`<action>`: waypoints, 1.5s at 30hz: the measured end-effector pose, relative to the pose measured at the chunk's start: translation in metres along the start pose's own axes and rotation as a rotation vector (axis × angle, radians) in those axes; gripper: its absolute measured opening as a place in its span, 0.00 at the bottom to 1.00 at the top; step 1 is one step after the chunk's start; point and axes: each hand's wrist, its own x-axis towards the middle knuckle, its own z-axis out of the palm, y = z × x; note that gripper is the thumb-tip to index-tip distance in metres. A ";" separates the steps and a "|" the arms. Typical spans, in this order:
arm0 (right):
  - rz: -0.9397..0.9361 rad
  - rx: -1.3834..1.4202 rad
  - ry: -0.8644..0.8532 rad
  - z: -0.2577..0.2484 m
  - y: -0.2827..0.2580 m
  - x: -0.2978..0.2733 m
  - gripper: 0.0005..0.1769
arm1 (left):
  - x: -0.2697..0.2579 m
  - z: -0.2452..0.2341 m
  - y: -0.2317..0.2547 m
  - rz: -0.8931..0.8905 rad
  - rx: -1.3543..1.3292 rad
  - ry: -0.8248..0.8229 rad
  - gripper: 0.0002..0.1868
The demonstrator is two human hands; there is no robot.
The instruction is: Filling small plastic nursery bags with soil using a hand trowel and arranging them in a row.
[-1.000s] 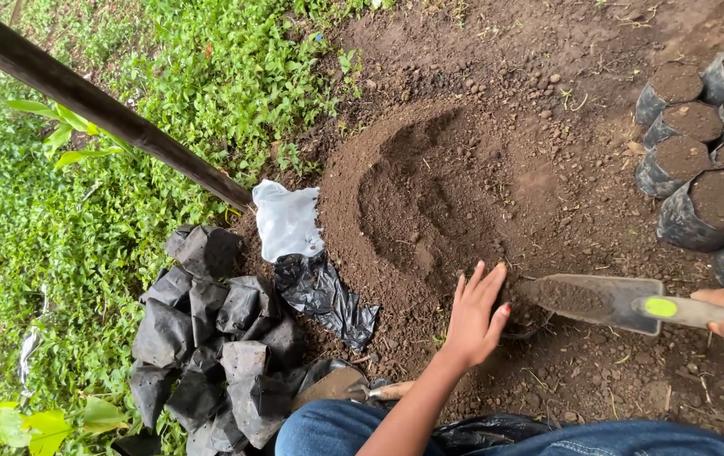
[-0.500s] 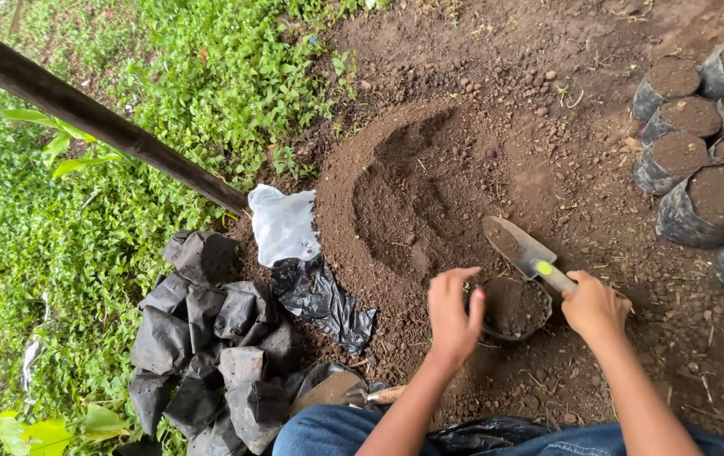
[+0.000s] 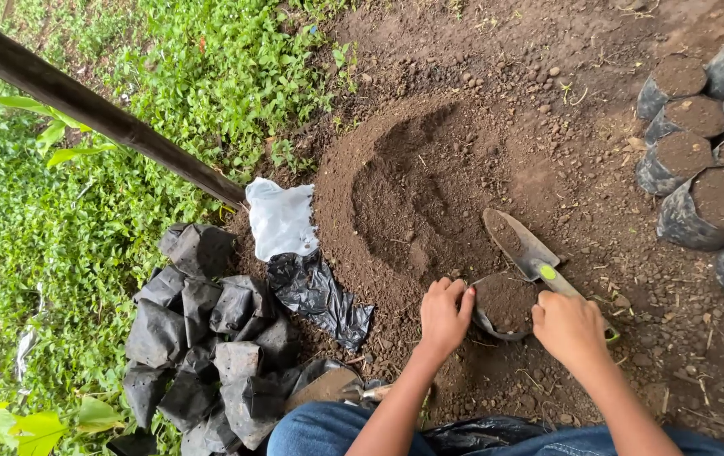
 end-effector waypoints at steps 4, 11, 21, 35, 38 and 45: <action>0.010 0.063 0.019 -0.054 -0.015 -0.025 0.20 | -0.003 -0.023 0.020 -0.008 -0.100 -0.043 0.15; 0.098 -0.055 -0.219 -0.086 0.000 -0.010 0.18 | -0.001 -0.031 0.038 -0.056 0.112 -0.145 0.13; 0.261 -0.288 0.029 -0.033 0.032 0.032 0.20 | -0.003 -0.046 0.053 0.012 0.107 0.030 0.10; 0.152 0.043 0.106 -0.033 0.008 0.069 0.16 | 0.001 -0.057 0.056 0.138 -0.088 -0.097 0.09; 0.147 0.010 0.159 -0.070 0.017 0.043 0.16 | -0.001 -0.058 0.055 0.282 0.027 -0.105 0.09; 0.169 -0.187 0.163 -0.138 0.048 -0.022 0.14 | -0.004 -0.048 0.056 0.252 0.181 0.038 0.18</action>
